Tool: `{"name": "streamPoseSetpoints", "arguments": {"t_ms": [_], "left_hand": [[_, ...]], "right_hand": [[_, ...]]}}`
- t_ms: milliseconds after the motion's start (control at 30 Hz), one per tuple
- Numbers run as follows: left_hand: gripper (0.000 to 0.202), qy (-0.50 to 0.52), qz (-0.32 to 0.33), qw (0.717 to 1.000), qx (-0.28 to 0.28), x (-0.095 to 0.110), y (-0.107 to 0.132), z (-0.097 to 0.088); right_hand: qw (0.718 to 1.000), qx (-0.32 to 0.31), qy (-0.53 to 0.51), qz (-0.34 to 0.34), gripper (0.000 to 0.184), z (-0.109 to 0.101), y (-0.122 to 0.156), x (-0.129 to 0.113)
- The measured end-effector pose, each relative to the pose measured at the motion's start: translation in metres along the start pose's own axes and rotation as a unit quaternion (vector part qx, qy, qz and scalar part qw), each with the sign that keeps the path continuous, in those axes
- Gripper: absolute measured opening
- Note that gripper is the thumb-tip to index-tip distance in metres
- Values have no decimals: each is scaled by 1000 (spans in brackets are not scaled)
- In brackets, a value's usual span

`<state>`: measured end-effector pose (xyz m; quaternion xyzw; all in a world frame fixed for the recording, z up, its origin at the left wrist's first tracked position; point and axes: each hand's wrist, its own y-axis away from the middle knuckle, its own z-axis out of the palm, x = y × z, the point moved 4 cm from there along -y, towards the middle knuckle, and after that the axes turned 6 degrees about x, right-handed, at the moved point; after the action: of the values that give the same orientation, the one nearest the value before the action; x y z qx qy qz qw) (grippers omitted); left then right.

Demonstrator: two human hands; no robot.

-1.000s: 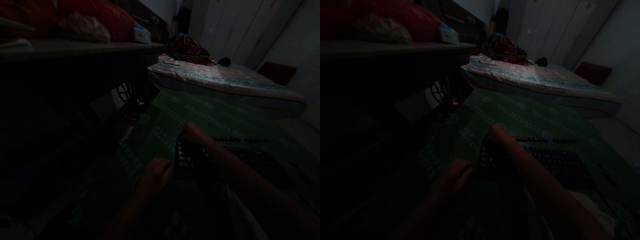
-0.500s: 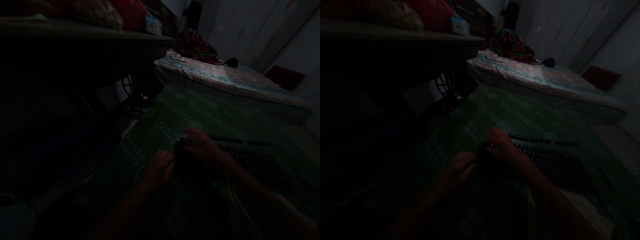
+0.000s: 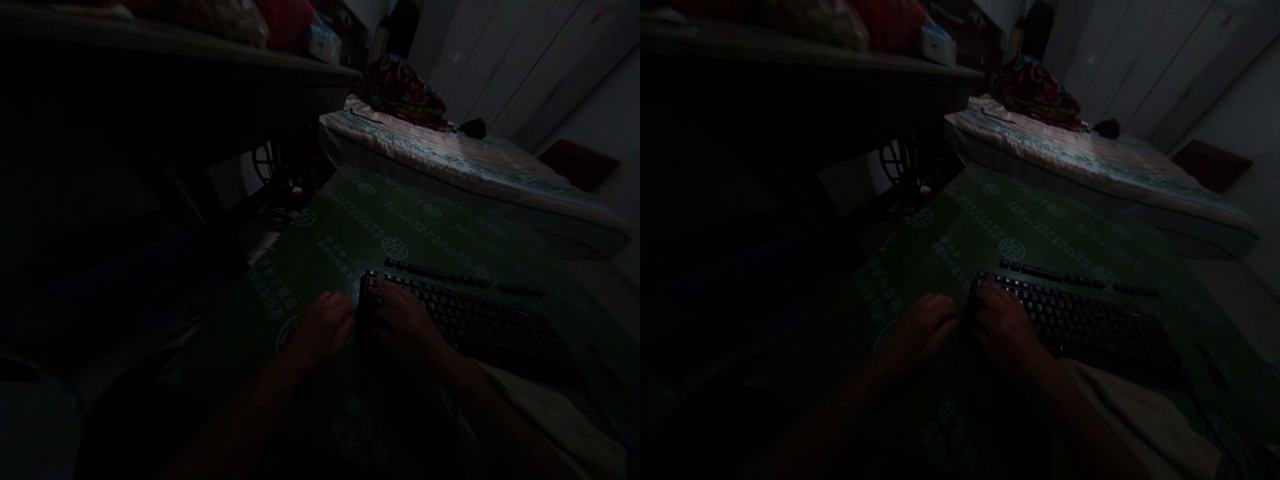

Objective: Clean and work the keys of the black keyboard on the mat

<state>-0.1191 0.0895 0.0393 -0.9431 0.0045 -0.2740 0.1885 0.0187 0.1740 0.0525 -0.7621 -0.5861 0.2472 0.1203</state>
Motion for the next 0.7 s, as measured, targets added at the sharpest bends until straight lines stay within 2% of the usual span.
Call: {"name": "streamPoseSetpoints", "arguments": {"t_ms": [333,700], "left_hand": [[11,16,12,1000,3,1,-1,5],[11,18,3,1000,12,5,-5,6]], "right_hand": [[999,-36,-7,24,10,3,-5,5],[1000,-19,-2,25,7,4,-7,4]]}}
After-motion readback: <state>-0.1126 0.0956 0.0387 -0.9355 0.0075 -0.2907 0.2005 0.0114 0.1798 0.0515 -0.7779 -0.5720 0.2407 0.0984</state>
